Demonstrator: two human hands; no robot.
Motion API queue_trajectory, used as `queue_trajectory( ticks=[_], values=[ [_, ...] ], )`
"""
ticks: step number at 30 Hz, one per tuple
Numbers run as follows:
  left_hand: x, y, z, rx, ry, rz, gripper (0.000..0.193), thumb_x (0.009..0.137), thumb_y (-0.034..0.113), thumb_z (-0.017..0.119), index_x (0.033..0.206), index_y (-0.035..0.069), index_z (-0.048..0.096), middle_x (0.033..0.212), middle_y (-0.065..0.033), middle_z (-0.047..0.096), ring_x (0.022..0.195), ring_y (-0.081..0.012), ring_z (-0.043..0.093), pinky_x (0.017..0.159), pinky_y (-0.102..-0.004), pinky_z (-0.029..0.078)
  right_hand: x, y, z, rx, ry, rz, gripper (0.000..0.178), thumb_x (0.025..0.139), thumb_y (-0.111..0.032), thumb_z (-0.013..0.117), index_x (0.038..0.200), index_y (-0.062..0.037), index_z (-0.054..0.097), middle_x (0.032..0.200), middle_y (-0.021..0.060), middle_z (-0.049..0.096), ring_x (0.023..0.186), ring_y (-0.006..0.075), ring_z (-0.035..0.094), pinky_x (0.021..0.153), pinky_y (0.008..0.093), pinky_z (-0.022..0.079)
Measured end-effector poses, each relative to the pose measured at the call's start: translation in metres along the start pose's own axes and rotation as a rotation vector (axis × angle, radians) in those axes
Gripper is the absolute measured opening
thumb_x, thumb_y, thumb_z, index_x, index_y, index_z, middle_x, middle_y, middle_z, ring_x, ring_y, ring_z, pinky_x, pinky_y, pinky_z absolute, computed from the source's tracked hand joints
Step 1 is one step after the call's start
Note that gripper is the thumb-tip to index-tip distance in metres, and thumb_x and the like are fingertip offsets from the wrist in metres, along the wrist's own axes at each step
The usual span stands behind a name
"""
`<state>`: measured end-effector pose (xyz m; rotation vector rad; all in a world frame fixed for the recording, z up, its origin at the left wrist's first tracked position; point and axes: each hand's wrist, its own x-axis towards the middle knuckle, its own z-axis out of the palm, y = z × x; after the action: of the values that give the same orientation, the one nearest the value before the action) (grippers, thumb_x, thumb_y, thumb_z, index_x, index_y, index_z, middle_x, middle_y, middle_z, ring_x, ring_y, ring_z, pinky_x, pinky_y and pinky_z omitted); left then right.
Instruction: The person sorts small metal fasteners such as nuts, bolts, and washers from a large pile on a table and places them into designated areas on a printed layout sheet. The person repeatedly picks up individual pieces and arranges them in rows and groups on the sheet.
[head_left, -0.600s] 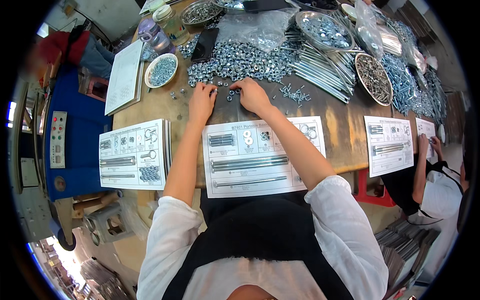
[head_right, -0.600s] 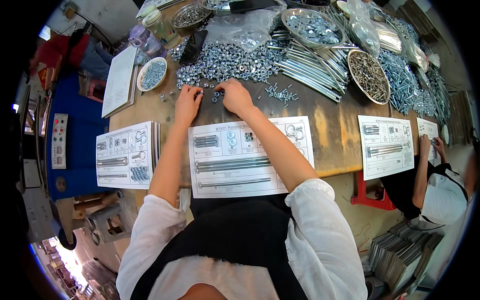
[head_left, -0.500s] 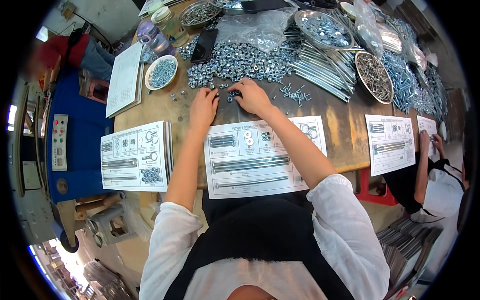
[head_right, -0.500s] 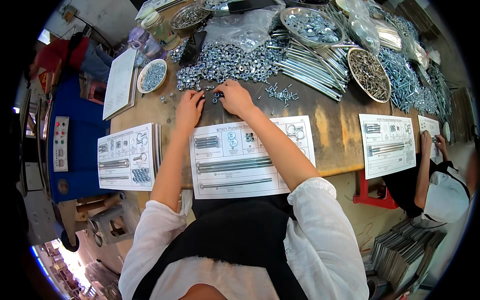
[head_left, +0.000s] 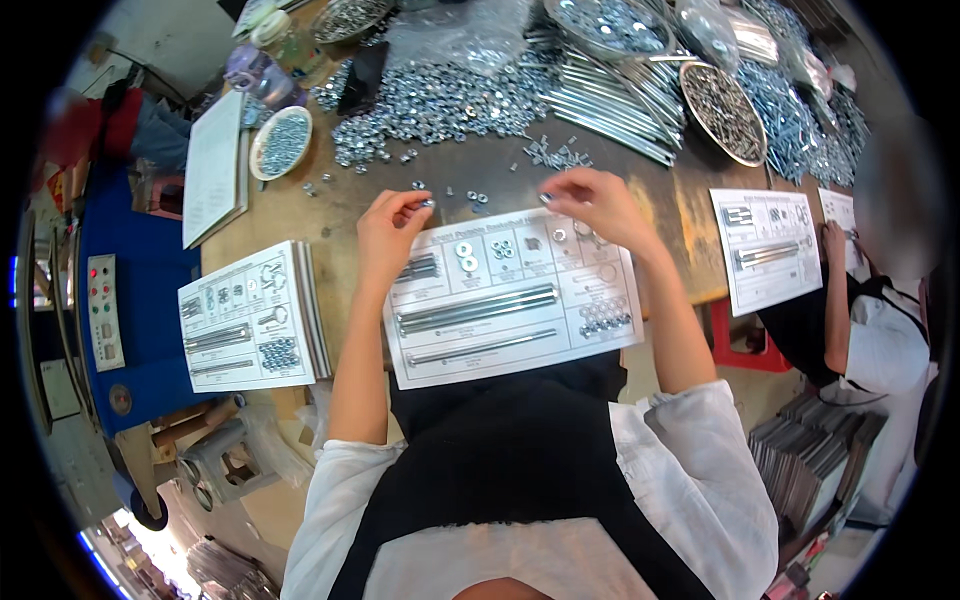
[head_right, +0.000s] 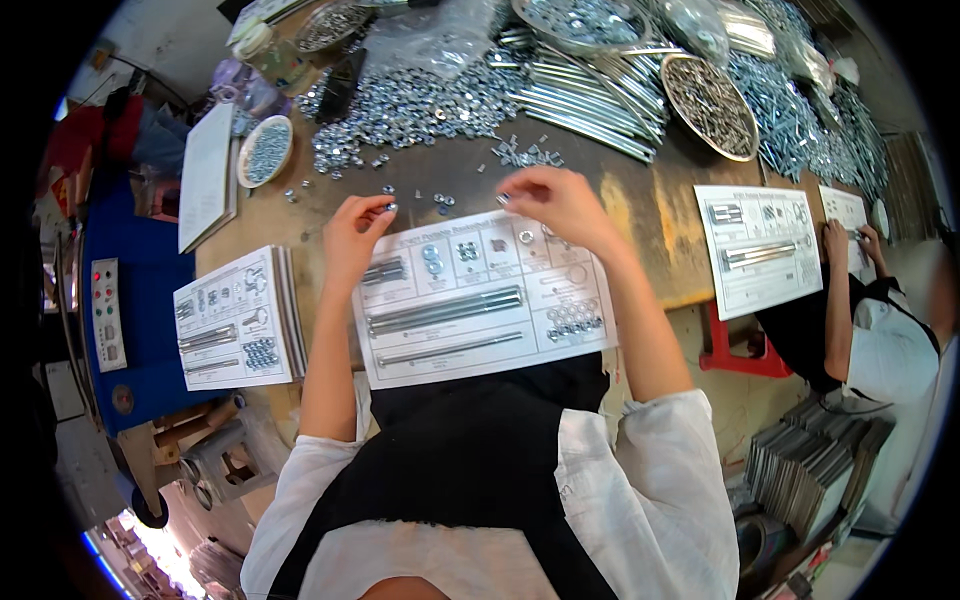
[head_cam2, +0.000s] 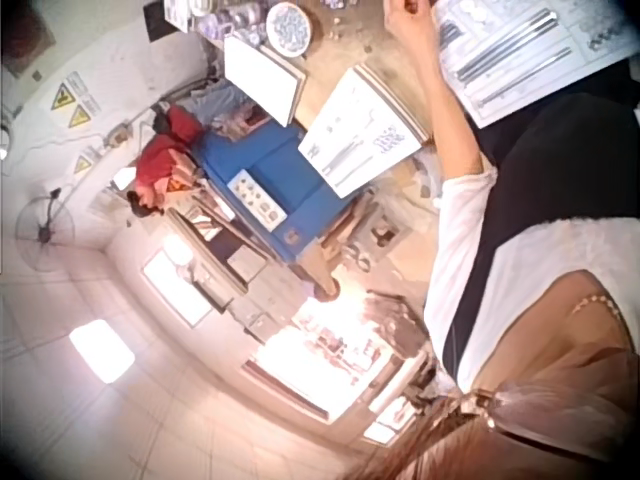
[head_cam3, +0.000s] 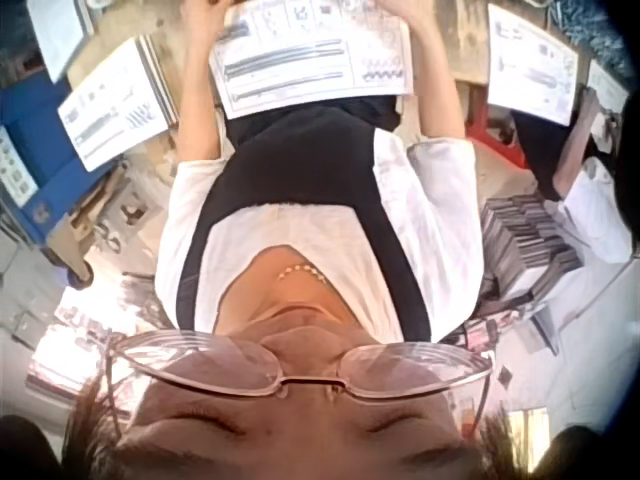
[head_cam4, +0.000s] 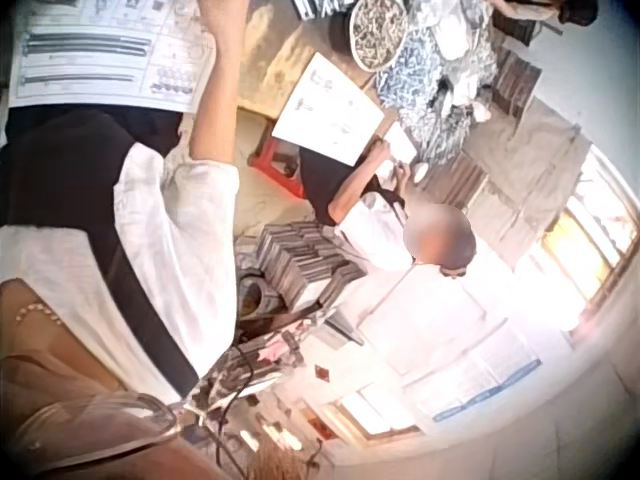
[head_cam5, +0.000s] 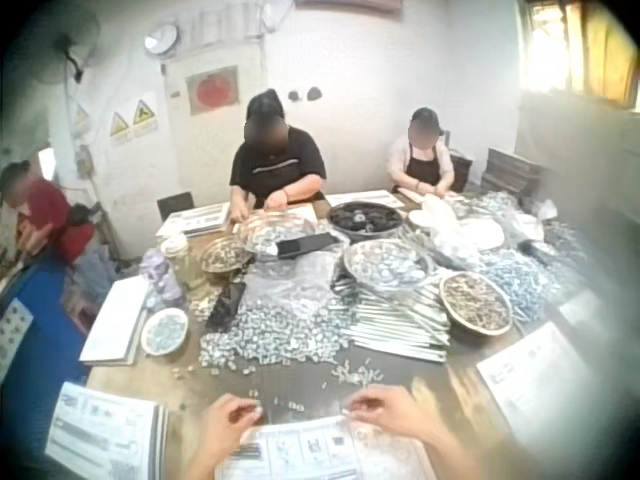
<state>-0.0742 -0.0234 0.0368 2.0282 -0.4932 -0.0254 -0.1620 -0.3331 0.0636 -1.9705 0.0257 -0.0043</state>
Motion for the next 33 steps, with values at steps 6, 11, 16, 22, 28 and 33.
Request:
queue_trajectory(
  ticks=[6,11,16,22,28,33],
  values=[
    [-0.071,0.1,0.087,-0.013,-0.614,0.211,0.02,0.085,0.008,0.074,0.105,0.005,0.073,0.095,-0.0079,0.064,0.088,-0.0217,0.067,0.077,-0.033,0.054,-0.129,-0.004,-0.029,-0.254,-0.152,0.125,0.025,0.077,-0.003,0.079,0.101,-0.0071,0.075,0.091,0.006,0.067,0.078,0.0192,0.064,0.071,0.0306,0.053],
    [-0.093,0.094,0.158,0.411,-0.524,0.496,0.016,0.085,0.01,0.07,0.101,0.006,0.069,0.095,-0.0057,0.06,0.095,-0.0235,0.063,0.074,-0.0361,0.055,-0.139,0.016,-0.026,-0.403,-0.085,0.121,0.022,0.08,-0.005,0.075,0.102,-0.0063,0.072,0.095,0.0086,0.066,0.083,0.0236,0.067,0.074,0.0341,0.054],
    [-0.101,0.092,0.155,0.208,-0.474,0.448,0.023,0.085,0.004,0.066,0.107,0.005,0.069,0.095,-0.0054,0.062,0.089,-0.0254,0.065,0.073,-0.0364,0.056,-0.15,0.022,-0.023,-0.361,-0.015,0.047,0.016,0.084,-0.003,0.07,0.1,-0.0055,0.073,0.095,0.0097,0.066,0.085,0.028,0.066,0.076,0.0359,0.054],
    [-0.116,0.101,0.152,0.199,-0.525,0.4,0.025,0.084,-0.001,0.063,0.108,0.004,0.069,0.098,-0.0064,0.062,0.089,-0.0257,0.065,0.072,-0.0365,0.056,-0.16,0.025,-0.021,-0.336,-0.001,0.065,0.014,0.087,-0.002,0.066,0.098,-0.0051,0.074,0.094,0.0095,0.066,0.083,0.0291,0.065,0.074,0.0367,0.052],
    [-0.098,0.103,0.129,0.091,-0.406,0.414,0.02,0.09,0.003,0.065,0.11,0.004,0.069,0.103,-0.0093,0.064,0.087,-0.0263,0.066,0.073,-0.0347,0.055,-0.159,0.01,-0.022,-0.336,0.019,0.087,0.015,0.089,-0.004,0.065,0.101,-0.0064,0.074,0.095,0.0101,0.067,0.084,0.0285,0.065,0.075,0.0363,0.053],
    [0.008,0.035,0.039,0.246,0.107,0.077,0.014,0.093,0.019,0.068,0.104,0.009,0.07,0.092,-0.0079,0.065,0.082,-0.0243,0.065,0.072,-0.0365,0.052,-0.122,-0.015,-0.018,-0.161,0.108,0.037,0.017,0.093,-0.008,0.064,0.107,-0.0082,0.075,0.096,0.009,0.069,0.083,0.0238,0.065,0.075,0.0344,0.053]
  ],
)
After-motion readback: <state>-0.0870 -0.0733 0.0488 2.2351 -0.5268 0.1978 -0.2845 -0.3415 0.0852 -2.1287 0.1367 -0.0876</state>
